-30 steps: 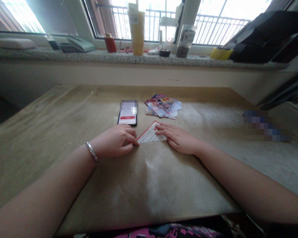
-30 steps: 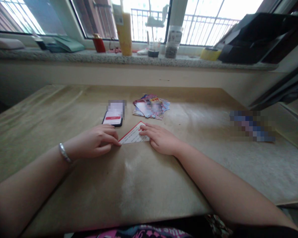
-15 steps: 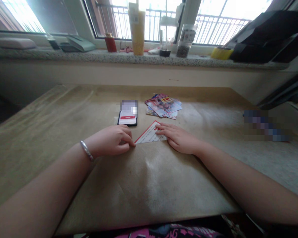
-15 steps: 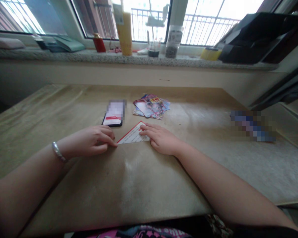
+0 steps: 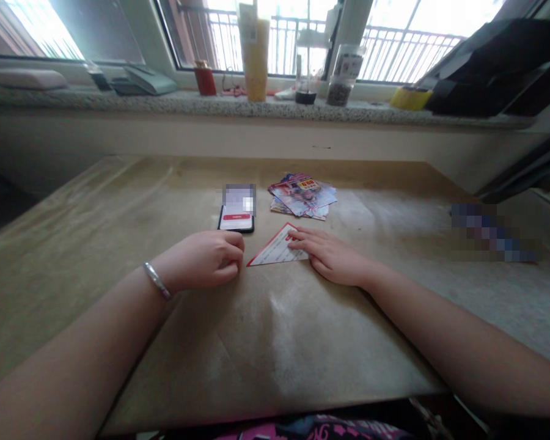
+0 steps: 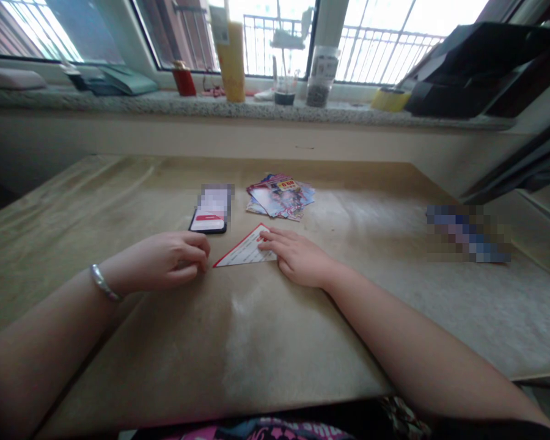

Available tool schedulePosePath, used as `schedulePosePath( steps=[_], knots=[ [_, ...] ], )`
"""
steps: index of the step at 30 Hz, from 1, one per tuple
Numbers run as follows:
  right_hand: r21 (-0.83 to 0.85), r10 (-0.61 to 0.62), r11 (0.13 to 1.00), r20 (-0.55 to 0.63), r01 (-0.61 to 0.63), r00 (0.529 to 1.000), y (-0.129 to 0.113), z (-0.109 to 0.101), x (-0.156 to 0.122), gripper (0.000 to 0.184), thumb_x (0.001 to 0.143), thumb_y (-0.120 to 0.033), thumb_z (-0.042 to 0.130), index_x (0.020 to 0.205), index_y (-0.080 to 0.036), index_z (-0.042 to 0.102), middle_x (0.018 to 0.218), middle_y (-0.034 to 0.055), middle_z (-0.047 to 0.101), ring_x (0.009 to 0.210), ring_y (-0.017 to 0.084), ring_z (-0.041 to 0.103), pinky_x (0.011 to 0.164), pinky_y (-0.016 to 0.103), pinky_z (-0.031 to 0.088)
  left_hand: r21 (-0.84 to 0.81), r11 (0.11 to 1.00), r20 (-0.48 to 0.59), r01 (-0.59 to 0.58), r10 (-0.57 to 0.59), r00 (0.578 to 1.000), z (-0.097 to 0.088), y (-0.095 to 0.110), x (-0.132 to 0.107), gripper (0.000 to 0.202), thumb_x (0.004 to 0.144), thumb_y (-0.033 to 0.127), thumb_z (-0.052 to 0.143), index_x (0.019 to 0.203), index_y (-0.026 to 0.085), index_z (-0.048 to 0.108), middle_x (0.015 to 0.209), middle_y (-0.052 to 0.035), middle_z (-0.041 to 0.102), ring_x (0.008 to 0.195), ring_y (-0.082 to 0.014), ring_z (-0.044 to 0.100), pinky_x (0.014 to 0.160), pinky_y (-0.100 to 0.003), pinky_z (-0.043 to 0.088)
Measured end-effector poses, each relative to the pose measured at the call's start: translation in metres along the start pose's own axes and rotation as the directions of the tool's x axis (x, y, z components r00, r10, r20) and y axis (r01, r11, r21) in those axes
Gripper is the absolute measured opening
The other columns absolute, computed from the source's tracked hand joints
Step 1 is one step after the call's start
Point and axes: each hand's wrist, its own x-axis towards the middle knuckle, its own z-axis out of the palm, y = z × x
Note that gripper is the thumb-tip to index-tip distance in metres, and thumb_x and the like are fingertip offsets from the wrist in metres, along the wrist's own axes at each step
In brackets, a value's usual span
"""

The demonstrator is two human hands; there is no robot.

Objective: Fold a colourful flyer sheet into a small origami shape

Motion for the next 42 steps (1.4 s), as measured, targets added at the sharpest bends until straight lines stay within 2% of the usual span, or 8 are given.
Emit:
schedulePosePath(
  steps=[5, 8, 11, 15, 23, 30, 36, 42],
  knots=[
    [-0.045, -0.023, 0.999, -0.042, 0.021, 0.999, -0.001, -0.001, -0.001, 0.047, 0.085, -0.008, 0.04, 0.128, -0.016, 0.056, 0.15, 0.0118, 0.038, 0.14, 0.024, 0.03, 0.114, 0.046, 0.03, 0.032, 0.999, -0.129, -0.044, 0.048, 0.991, 0.017, 0.001, 0.011, 0.024, 0.089, 0.023, 0.044, 0.098, 0.019, 0.066, 0.099, -0.006, 0.066, 0.088, -0.0177, 0.06, 0.079, -0.029, 0.049],
    [-0.072, -0.056, 0.996, -0.124, 0.048, 0.991, -0.001, -0.001, -0.001, 0.045, 0.083, -0.009, 0.045, 0.126, -0.018, 0.058, 0.142, 0.0108, 0.047, 0.134, 0.025, 0.037, 0.111, 0.047, 0.034, 0.114, 0.988, -0.194, -0.106, 0.127, 0.973, 0.026, 0.004, 0.017, 0.029, 0.093, 0.023, 0.042, 0.111, 0.02, 0.064, 0.104, -0.0072, 0.066, 0.093, -0.0193, 0.059, 0.081, -0.032, 0.049],
    [-0.068, -0.121, 0.992, -0.182, 0.111, 0.976, -0.003, -0.001, -0.001, 0.035, 0.083, -0.01, 0.048, 0.112, -0.021, 0.064, 0.121, 0.0083, 0.063, 0.113, 0.022, 0.054, 0.099, 0.042, 0.044, 0.174, 0.976, -0.222, -0.128, 0.166, 0.961, 0.032, 0.006, 0.02, 0.029, 0.094, 0.02, 0.041, 0.112, 0.023, 0.064, 0.106, -0.0058, 0.066, 0.092, -0.0184, 0.058, 0.081, -0.032, 0.049],
    [-0.1, -0.192, 0.979, -0.152, 0.178, 0.97, -0.006, -0.001, 0.0, 0.029, 0.086, -0.009, 0.046, 0.101, -0.022, 0.068, 0.104, 0.0065, 0.067, 0.095, 0.019, 0.057, 0.086, 0.036, 0.048, 0.236, 0.96, -0.227, -0.15, 0.205, 0.952, 0.036, 0.009, 0.025, 0.029, 0.095, 0.02, 0.042, 0.114, 0.025, 0.064, 0.108, -0.0054, 0.066, 0.093, -0.0186, 0.057, 0.082, -0.033, 0.048],
    [-0.22, -0.226, 0.954, -0.071, 0.206, 0.971, -0.008, -0.009, 0.0, 0.027, 0.088, -0.014, 0.046, 0.103, -0.022, 0.068, 0.104, 0.0061, 0.067, 0.09, 0.019, 0.056, 0.078, 0.032, 0.047, 0.267, 0.949, -0.186, -0.17, 0.223, 0.957, 0.035, 0.01, 0.027, 0.029, 0.095, 0.018, 0.043, 0.112, 0.026, 0.064, 0.11, -0.0041, 0.066, 0.095, -0.0198, 0.057, 0.084, -0.035, 0.047],
    [-0.228, -0.151, 0.963, -0.013, 0.145, 0.988, 0.0, -0.023, -0.01, 0.025, 0.087, -0.015, 0.048, 0.096, -0.024, 0.07, 0.099, 0.005, 0.068, 0.086, 0.017, 0.06, 0.073, 0.028, 0.045, 0.183, 0.966, -0.176, -0.186, 0.218, 0.96, 0.029, 0.002, 0.02, 0.027, 0.092, 0.016, 0.044, 0.101, 0.024, 0.068, 0.107, -0.0044, 0.066, 0.091, -0.017, 0.059, 0.081, -0.031, 0.048],
    [-0.207, -0.098, 0.974, 0.005, 0.097, 0.995, 0.008, -0.028, -0.018, 0.022, 0.082, -0.013, 0.052, 0.089, -0.023, 0.07, 0.102, 0.0041, 0.068, 0.088, 0.017, 0.061, 0.072, 0.028, 0.046, 0.03, 0.988, -0.128, -0.15, 0.152, 0.98, 0.025, -0.003, 0.014, 0.034, 0.079, 0.007, 0.049, 0.099, 0.025, 0.069, 0.111, -0.0013, 0.066, 0.097, -0.0164, 0.062, 0.086, -0.029, 0.05],
    [-0.229, -0.084, 0.97, -0.018, 0.078, 0.996, 0.011, -0.024, -0.019, 0.027, 0.085, -0.011, 0.047, 0.096, -0.022, 0.069, 0.105, 0.0058, 0.067, 0.094, 0.018, 0.06, 0.077, 0.029, 0.047, 0.024, 0.992, -0.126, -0.121, 0.123, 0.984, 0.028, -0.012, 0.011, 0.032, 0.086, 0.011, 0.045, 0.101, 0.025, 0.069, 0.112, -0.0018, 0.066, 0.099, -0.016, 0.062, 0.088, -0.029, 0.051]
  ],
)
